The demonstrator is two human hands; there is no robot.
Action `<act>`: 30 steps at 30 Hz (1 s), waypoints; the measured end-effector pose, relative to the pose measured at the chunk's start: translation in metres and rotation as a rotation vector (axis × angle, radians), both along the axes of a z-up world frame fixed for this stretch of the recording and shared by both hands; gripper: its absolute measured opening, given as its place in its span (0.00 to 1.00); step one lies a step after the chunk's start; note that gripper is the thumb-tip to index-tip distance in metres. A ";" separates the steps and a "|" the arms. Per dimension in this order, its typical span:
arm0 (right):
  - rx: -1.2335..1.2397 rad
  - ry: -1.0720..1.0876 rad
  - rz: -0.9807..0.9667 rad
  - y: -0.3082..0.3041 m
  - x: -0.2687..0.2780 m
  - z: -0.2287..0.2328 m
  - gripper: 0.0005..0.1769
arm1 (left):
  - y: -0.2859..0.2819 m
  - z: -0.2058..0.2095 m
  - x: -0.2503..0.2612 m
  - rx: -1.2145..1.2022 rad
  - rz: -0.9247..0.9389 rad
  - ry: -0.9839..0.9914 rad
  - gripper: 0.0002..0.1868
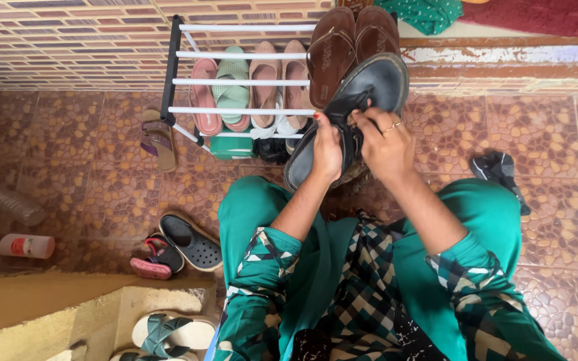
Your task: The person cleans a pair of black sandals and a pair of green sandals by hand using a piece of cloth.
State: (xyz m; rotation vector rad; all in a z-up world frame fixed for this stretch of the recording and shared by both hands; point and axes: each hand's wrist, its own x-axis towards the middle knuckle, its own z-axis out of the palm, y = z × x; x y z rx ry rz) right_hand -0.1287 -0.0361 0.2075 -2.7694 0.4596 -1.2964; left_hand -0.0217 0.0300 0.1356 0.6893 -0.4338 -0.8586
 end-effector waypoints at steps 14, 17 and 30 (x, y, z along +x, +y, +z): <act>0.203 -0.109 0.214 0.000 0.004 -0.021 0.19 | -0.002 -0.008 0.020 -0.053 -0.045 0.141 0.51; 0.275 -0.040 0.285 0.029 -0.005 -0.029 0.22 | 0.003 0.002 0.036 -0.117 0.038 0.173 0.54; 0.502 -0.225 0.327 0.040 0.015 -0.050 0.12 | 0.003 -0.009 0.066 -0.486 0.088 0.355 0.53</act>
